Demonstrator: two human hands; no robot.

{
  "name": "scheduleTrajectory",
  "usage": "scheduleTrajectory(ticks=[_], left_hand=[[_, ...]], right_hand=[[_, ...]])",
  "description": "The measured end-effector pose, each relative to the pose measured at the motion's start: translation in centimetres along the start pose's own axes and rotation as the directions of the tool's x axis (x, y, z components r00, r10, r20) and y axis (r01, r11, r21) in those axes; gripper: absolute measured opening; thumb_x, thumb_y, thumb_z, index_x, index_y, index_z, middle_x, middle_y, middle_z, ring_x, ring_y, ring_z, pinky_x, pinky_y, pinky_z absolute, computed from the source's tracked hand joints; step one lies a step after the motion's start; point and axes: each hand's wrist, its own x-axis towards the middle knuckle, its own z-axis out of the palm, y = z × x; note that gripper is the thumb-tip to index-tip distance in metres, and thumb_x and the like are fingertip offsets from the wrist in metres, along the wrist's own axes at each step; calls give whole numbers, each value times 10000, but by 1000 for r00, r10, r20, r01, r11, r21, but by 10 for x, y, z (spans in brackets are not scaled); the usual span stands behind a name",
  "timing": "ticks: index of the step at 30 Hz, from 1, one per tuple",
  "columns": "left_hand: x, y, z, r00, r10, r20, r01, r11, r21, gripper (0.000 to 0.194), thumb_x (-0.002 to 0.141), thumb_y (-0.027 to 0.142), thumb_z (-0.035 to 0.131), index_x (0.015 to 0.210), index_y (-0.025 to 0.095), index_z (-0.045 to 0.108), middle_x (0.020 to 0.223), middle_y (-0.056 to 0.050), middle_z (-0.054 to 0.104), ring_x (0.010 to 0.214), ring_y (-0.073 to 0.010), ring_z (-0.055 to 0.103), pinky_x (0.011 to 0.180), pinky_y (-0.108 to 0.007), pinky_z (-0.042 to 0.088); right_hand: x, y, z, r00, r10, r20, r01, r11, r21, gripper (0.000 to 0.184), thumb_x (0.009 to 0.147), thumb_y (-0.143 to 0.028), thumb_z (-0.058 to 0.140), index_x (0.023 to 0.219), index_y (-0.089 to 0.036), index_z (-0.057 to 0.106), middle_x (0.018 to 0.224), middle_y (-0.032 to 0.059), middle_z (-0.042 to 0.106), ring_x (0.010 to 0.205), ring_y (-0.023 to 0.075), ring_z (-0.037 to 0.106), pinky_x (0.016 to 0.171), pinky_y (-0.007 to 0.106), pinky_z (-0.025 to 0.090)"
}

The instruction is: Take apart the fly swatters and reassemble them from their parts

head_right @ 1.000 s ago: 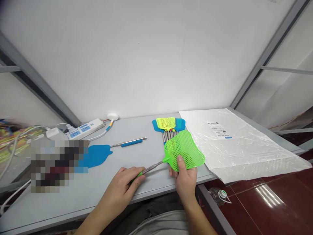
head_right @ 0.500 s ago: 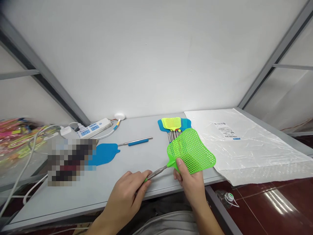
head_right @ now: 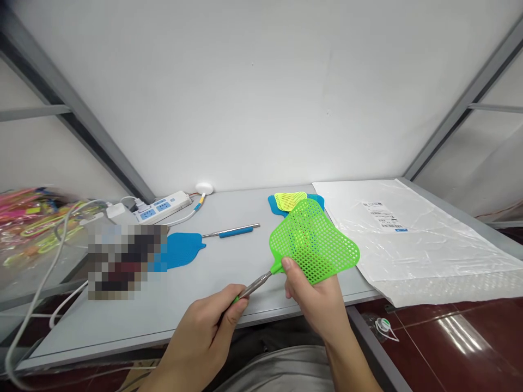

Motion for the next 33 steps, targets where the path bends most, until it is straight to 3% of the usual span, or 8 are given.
scheduleTrajectory(ticks=[6,10,15,18,20,23,26,33], left_hand=[[4,-2,-5,1000,21,17,-22,999,42,295,1011,366,314,984,255,586,811,-12,670,709,-178,614,629,-264,423],[5,2,-2,996,8,91,-10,1000,19,299,1003,377,317,1019,259,591,774,-18,671,703,-193,634,631,-268,440],[2,8,8,974,-75,212,116,976,-184,316,999,457,322,949,264,567,660,25,585,593,-152,530,559,-245,398],[0,11,19,941,-131,313,248,896,-369,383,995,527,280,896,244,519,592,52,460,532,-128,409,507,-235,347],[0,10,24,935,-168,313,289,874,-391,418,986,561,266,857,236,496,607,50,434,547,-126,389,513,-236,342],[2,7,24,951,-167,259,225,951,-212,408,981,563,270,834,243,476,666,27,501,601,-144,448,555,-252,352],[6,4,18,942,-112,316,100,994,52,372,999,499,217,803,253,415,648,17,542,580,-169,494,527,-275,299],[6,0,6,945,-93,314,-73,873,482,251,1010,313,235,833,262,404,620,10,618,528,-218,589,493,-310,163]], right_hand=[[2,19,11,1000,22,10,-23,993,117,410,866,-418,658,596,-225,417,426,-102,313,388,82,309,476,278,400],[0,33,14,997,69,45,-68,998,-17,462,879,-468,623,544,-214,432,444,-69,359,439,94,353,504,271,393],[-10,34,16,989,95,110,-75,983,-167,355,854,-501,637,692,-190,586,595,-22,525,576,127,493,590,263,430],[-14,32,17,976,111,187,-80,983,-164,356,878,-499,601,697,-195,557,625,-29,500,594,123,477,579,247,414],[-16,32,17,979,88,184,-59,986,-159,361,889,-484,591,679,-199,520,628,-35,465,596,117,451,581,243,402],[-16,32,14,988,19,154,8,985,-174,342,889,-456,603,681,-199,516,660,-30,479,630,119,450,626,249,401],[-14,30,7,996,-4,90,22,980,-199,342,881,-453,616,671,-197,532,647,-31,483,617,118,438,625,256,383],[4,24,-29,982,-65,-179,45,993,-110,453,855,-450,660,558,-202,423,552,-48,373,525,102,352,516,271,296]])
